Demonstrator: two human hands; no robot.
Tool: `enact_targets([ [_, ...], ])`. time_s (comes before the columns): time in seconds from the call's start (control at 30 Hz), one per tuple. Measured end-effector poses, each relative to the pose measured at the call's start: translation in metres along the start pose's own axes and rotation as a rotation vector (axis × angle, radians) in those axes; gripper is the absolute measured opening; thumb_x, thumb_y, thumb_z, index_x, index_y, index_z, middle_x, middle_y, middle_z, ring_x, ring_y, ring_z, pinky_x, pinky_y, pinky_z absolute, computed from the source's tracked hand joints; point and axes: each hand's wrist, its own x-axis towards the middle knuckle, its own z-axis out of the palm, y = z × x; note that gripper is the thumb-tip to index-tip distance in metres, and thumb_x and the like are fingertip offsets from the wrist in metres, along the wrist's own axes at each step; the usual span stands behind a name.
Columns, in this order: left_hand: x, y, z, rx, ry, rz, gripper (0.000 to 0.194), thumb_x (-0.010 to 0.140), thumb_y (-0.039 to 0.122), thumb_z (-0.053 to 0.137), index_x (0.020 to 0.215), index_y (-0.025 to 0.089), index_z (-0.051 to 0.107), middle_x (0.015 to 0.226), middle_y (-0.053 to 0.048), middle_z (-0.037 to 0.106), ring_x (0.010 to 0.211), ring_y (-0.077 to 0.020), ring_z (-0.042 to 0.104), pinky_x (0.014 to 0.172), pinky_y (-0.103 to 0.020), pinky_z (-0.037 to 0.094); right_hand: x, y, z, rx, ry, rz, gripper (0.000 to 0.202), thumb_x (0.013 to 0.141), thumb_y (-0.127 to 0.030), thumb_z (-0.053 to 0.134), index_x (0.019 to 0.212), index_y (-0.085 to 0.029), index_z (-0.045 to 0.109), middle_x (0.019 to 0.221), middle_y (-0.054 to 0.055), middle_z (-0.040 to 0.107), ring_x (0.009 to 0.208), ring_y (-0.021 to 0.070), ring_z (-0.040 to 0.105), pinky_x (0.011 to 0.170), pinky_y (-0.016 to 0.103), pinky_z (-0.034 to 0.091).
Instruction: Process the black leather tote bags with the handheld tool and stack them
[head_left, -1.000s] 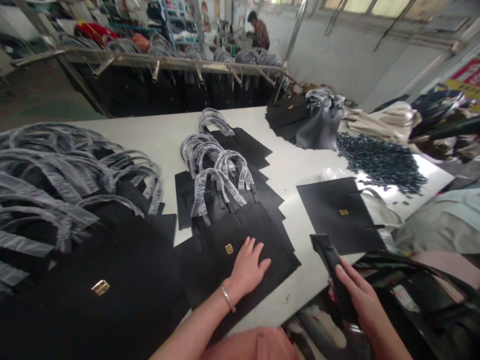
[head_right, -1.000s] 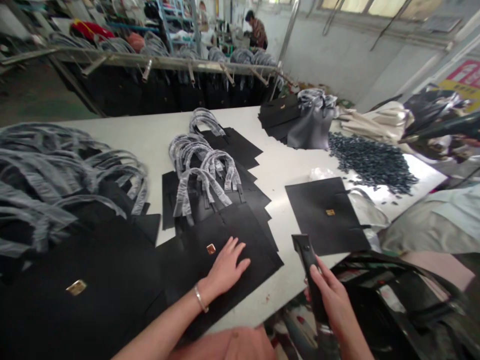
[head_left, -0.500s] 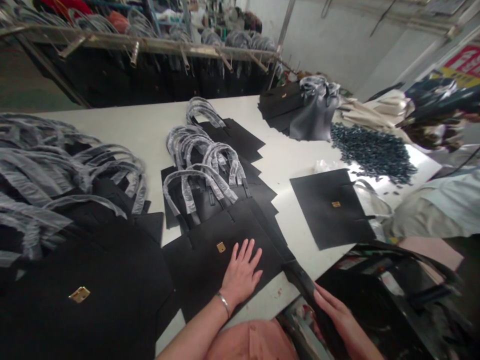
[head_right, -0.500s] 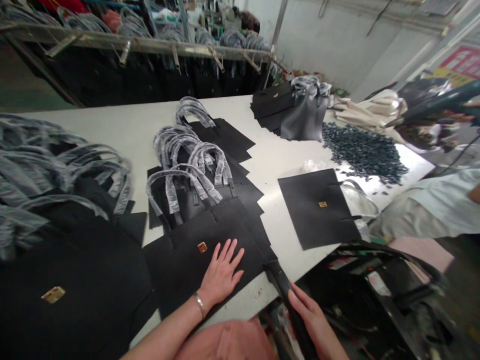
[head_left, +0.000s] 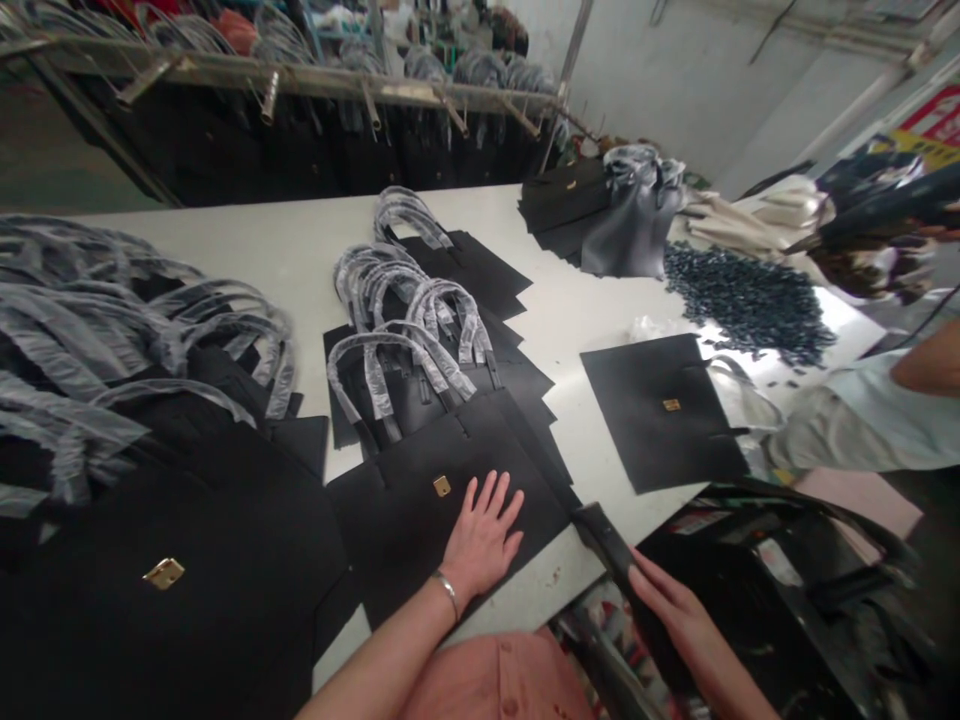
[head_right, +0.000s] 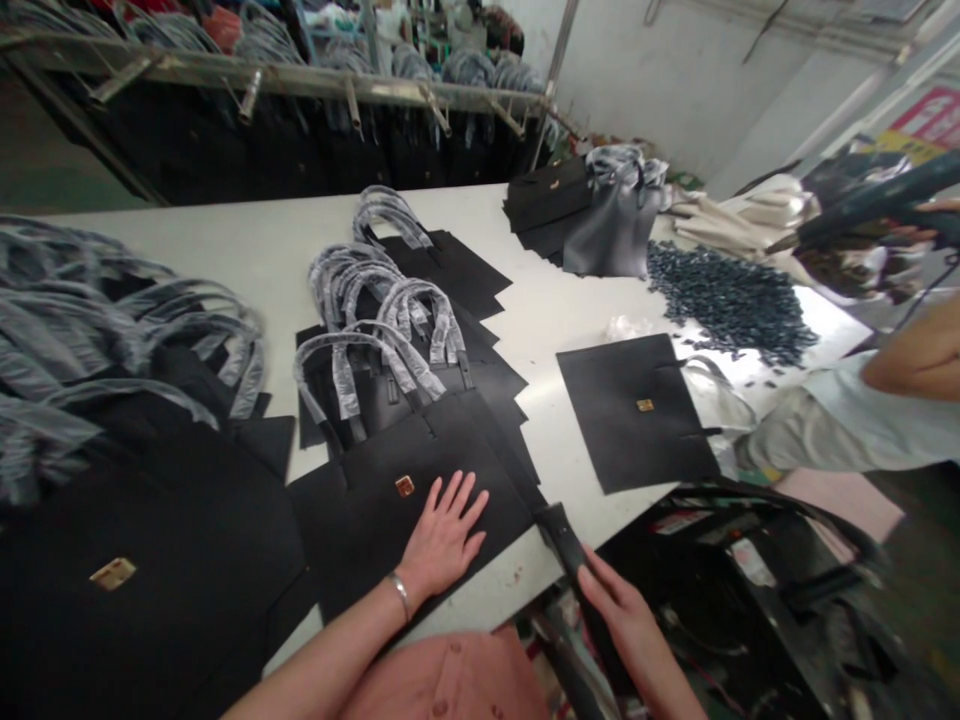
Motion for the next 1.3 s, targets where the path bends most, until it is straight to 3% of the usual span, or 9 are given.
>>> enact_targets([
  [0.1, 0.0, 0.0, 0.0, -0.005, 0.013, 0.002, 0.054, 0.091, 0.045, 0.049, 0.141, 0.026, 0.041, 0.156, -0.008, 0.02, 0.144, -0.0294, 0.013, 0.116, -0.053, 0.011, -0.005, 0.013, 0.006, -0.019, -0.083, 0.057, 0.081, 0.064, -0.059, 0.074, 0.131, -0.016, 0.058, 0.049, -0.002, 0.064, 0.038, 0.0166, 0.055, 0.038, 0.025, 0.041],
  [0.23, 0.0, -0.001, 0.001, -0.016, 0.01, 0.013, 0.053, 0.092, 0.046, 0.047, 0.141, 0.026, 0.041, 0.156, -0.008, 0.023, 0.144, -0.0292, 0.013, 0.116, -0.053, 0.011, 0.0, 0.014, 0.025, 0.134, -0.046, 0.043, 0.065, 0.072, -0.056, 0.069, 0.124, -0.018, 0.057, 0.05, -0.003, 0.061, 0.036, 0.0144, 0.054, 0.036, 0.023, 0.041],
  [0.37, -0.001, -0.001, 0.001, -0.023, 0.015, 0.008, 0.053, 0.092, 0.045, 0.047, 0.14, 0.025, 0.041, 0.155, -0.008, 0.024, 0.144, -0.0298, 0.014, 0.115, -0.054, 0.011, 0.02, -0.005, 0.037, 0.21, -0.025, 0.019, 0.052, 0.078, -0.051, 0.066, 0.117, -0.018, 0.055, 0.052, -0.003, 0.061, 0.036, 0.0145, 0.055, 0.035, 0.023, 0.043],
  [0.53, -0.002, -0.003, -0.002, -0.045, 0.014, 0.037, 0.054, 0.093, 0.047, 0.043, 0.142, 0.025, 0.038, 0.156, -0.009, 0.022, 0.144, -0.0295, 0.013, 0.115, -0.053, 0.011, 0.032, -0.042, 0.045, 0.137, 0.021, -0.087, 0.063, 0.079, -0.051, 0.066, 0.132, -0.021, 0.047, 0.052, -0.005, 0.061, 0.039, 0.0135, 0.057, 0.037, 0.021, 0.044],
  [0.67, -0.003, -0.004, -0.006, -0.091, 0.001, 0.025, 0.054, 0.095, 0.049, 0.039, 0.143, 0.025, 0.036, 0.157, -0.009, 0.019, 0.144, -0.0283, 0.011, 0.116, -0.052, 0.009, 0.029, -0.08, 0.069, -0.038, -0.18, -0.134, 0.073, 0.076, -0.053, 0.067, 0.138, -0.021, 0.046, 0.053, -0.005, 0.061, 0.039, 0.0127, 0.056, 0.037, 0.021, 0.044],
  [0.8, -0.004, -0.004, -0.01, -0.149, -0.006, 0.012, 0.055, 0.096, 0.049, 0.037, 0.145, 0.023, 0.033, 0.156, -0.009, 0.02, 0.144, -0.0272, 0.011, 0.117, -0.049, 0.007, 0.043, -0.112, 0.116, -0.176, -0.366, -0.119, 0.074, 0.077, -0.053, 0.065, 0.14, -0.019, 0.045, 0.051, -0.005, 0.06, 0.034, 0.0116, 0.054, 0.034, 0.02, 0.041],
  [0.97, -0.003, -0.004, -0.014, -0.179, -0.023, 0.0, 0.055, 0.096, 0.049, 0.037, 0.145, 0.024, 0.032, 0.155, -0.007, 0.025, 0.145, -0.0254, 0.011, 0.117, -0.048, 0.006, 0.066, -0.136, 0.161, -0.191, -0.488, -0.129, 0.068, 0.077, -0.05, 0.066, 0.134, -0.016, 0.052, 0.047, -0.005, 0.058, 0.032, 0.0111, 0.05, 0.032, 0.02, 0.04],
  [1.2, -0.002, -0.006, -0.02, -0.191, -0.04, -0.007, 0.057, 0.097, 0.049, 0.033, 0.147, 0.022, 0.028, 0.155, -0.009, 0.024, 0.144, -0.0254, 0.011, 0.117, -0.048, 0.009, 0.072, -0.136, 0.153, -0.243, -0.519, -0.087, 0.071, 0.08, -0.052, 0.062, 0.139, -0.018, 0.046, 0.045, -0.006, 0.058, 0.033, 0.0119, 0.051, 0.033, 0.02, 0.039],
  [1.3, -0.002, -0.006, -0.022, -0.166, -0.046, -0.003, 0.057, 0.097, 0.049, 0.034, 0.147, 0.022, 0.029, 0.155, -0.009, 0.025, 0.144, -0.0249, 0.013, 0.117, -0.047, 0.01, 0.077, -0.139, 0.16, -0.243, -0.529, -0.119, 0.071, 0.078, -0.052, 0.065, 0.137, -0.015, 0.049, 0.047, -0.005, 0.059, 0.034, 0.0126, 0.051, 0.034, 0.021, 0.04],
])
